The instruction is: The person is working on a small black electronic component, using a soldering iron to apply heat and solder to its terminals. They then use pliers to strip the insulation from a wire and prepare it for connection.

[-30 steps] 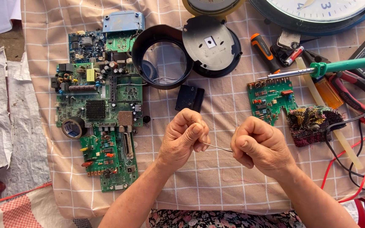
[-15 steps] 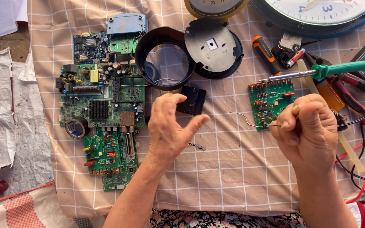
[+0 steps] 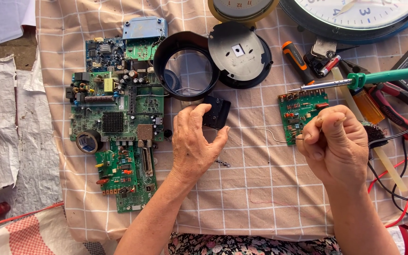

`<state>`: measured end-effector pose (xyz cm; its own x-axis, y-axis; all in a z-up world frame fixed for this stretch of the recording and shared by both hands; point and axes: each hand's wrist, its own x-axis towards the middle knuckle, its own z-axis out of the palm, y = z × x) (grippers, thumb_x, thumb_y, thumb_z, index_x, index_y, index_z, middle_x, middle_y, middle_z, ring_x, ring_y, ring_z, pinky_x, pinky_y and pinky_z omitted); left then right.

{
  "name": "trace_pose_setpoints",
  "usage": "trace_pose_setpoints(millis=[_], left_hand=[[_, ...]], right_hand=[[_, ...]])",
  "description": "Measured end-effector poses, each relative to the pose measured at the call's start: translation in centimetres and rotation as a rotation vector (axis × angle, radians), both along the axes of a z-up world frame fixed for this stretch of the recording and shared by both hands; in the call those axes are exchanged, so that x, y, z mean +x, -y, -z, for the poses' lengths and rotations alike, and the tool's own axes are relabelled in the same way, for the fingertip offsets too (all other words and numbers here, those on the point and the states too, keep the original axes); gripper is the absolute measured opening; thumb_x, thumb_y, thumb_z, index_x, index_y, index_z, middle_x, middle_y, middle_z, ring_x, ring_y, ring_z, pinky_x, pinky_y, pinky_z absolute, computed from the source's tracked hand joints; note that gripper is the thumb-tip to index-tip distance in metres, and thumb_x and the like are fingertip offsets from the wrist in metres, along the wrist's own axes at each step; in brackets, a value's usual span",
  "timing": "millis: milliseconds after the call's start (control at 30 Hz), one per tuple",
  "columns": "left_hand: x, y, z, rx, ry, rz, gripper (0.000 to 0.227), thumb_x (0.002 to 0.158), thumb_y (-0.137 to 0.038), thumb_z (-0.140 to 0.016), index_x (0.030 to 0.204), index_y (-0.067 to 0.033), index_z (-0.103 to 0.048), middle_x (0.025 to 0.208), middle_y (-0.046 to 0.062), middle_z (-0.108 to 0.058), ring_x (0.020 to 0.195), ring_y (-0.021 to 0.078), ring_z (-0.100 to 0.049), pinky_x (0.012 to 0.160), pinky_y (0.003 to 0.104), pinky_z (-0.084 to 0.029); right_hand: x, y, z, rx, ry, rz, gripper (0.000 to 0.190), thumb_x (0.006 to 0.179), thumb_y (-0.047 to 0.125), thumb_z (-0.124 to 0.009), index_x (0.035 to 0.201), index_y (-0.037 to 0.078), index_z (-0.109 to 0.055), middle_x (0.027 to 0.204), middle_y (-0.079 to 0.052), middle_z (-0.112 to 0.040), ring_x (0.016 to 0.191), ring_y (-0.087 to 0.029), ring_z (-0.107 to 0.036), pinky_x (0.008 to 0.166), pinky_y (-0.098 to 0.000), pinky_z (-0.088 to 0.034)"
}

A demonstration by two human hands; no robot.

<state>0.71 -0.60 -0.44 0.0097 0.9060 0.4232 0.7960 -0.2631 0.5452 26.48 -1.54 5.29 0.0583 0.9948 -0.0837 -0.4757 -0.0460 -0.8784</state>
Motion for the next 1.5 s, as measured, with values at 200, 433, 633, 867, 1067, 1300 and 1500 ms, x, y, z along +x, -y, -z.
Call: trace_pose_setpoints(millis=[200, 433, 633, 867, 1067, 1300, 1500], left_hand=[[0.2, -0.1, -0.1, 0.025, 0.012, 0.063, 0.054, 0.084, -0.027, -0.079, 0.132, -0.0134, -0.058, 0.134, 0.013, -0.062, 0.117, 0.0311, -0.059, 0.105, 0.043, -0.044], [0.0, 0.4, -0.7, -0.046, -0.094, 0.058, 0.058, 0.084, -0.025, -0.074, 0.14, -0.0201, -0.058, 0.146, 0.006, -0.058, 0.121, 0.0299, -0.053, 0.1, 0.047, -0.046], [1.5, 1.5, -3.7, 0.2, 0.305, 0.381, 0.02, 0.1, -0.011, -0.069, 0.119, -0.0036, -0.068, 0.124, 0.017, -0.068, 0.113, 0.0313, -0.068, 0.103, 0.041, -0.054], [2.2, 3.0, 0.5, 0.041, 0.401, 0.63, 0.066, 0.085, -0.024, -0.086, 0.138, -0.0009, -0.054, 0.129, 0.017, -0.071, 0.111, 0.0254, -0.076, 0.098, 0.035, -0.063], [2.5, 2.8, 0.0, -0.111, 0.4, 0.605, 0.037, 0.093, -0.017, -0.074, 0.127, -0.0062, -0.064, 0.099, 0.007, -0.079, 0.077, 0.0137, -0.075, 0.072, 0.025, -0.058], [2.2, 2.2, -0.5, -0.107, 0.508, 0.571, 0.017, 0.094, -0.01, -0.072, 0.111, -0.007, -0.072, 0.097, 0.008, -0.076, 0.077, 0.0144, -0.071, 0.073, 0.024, -0.057], [1.8, 2.3, 0.4, -0.062, 0.624, 0.508, 0.021, 0.096, -0.003, -0.07, 0.117, -0.0026, -0.07, 0.096, 0.008, -0.074, 0.073, 0.0127, -0.069, 0.073, 0.022, -0.06]], right_hand=[[0.2, 0.0, 0.4, 0.007, -0.006, -0.006, 0.029, 0.1, 0.037, -0.07, 0.09, 0.013, -0.057, 0.072, -0.004, -0.063, 0.045, -0.007, -0.042, 0.045, -0.021, -0.033], [-0.2, 0.0, 0.7, -0.005, -0.042, -0.011, 0.027, 0.1, 0.036, -0.07, 0.091, 0.013, -0.059, 0.072, -0.004, -0.063, 0.044, -0.007, -0.043, 0.044, -0.0205, -0.033], [-1.4, 0.6, 0.5, -0.101, 0.001, 0.08, 0.021, 0.094, 0.018, -0.071, 0.083, 0.008, -0.056, 0.06, -0.013, -0.06, 0.042, -0.013, -0.041, 0.035, -0.0247, -0.028], [-3.1, 1.8, 0.5, 0.186, -0.117, -0.401, 0.01, 0.101, 0.01, -0.065, 0.097, 0.001, -0.065, 0.089, -0.008, -0.066, 0.063, -0.011, -0.057, 0.083, -0.036, -0.053], [-2.7, 1.6, 0.9, 0.328, 0.188, -0.357, 0.011, 0.098, 0.022, -0.071, 0.095, 0.012, -0.069, 0.096, -0.003, -0.065, 0.09, -0.013, -0.063, 0.084, -0.0275, -0.057], [-2.2, 0.7, 2.7, 0.357, 0.335, -0.279, 0.014, 0.102, 0.019, -0.067, 0.097, 0.006, -0.066, 0.09, -0.002, -0.063, 0.078, -0.01, -0.056, 0.069, -0.0228, -0.046], [0.0, 0.0, 0.5, 0.259, 0.192, -0.123, 0.004, 0.103, 0.008, -0.063, 0.102, 0.004, -0.065, 0.074, -0.002, -0.06, 0.057, -0.008, -0.05, 0.049, -0.0196, -0.043]])
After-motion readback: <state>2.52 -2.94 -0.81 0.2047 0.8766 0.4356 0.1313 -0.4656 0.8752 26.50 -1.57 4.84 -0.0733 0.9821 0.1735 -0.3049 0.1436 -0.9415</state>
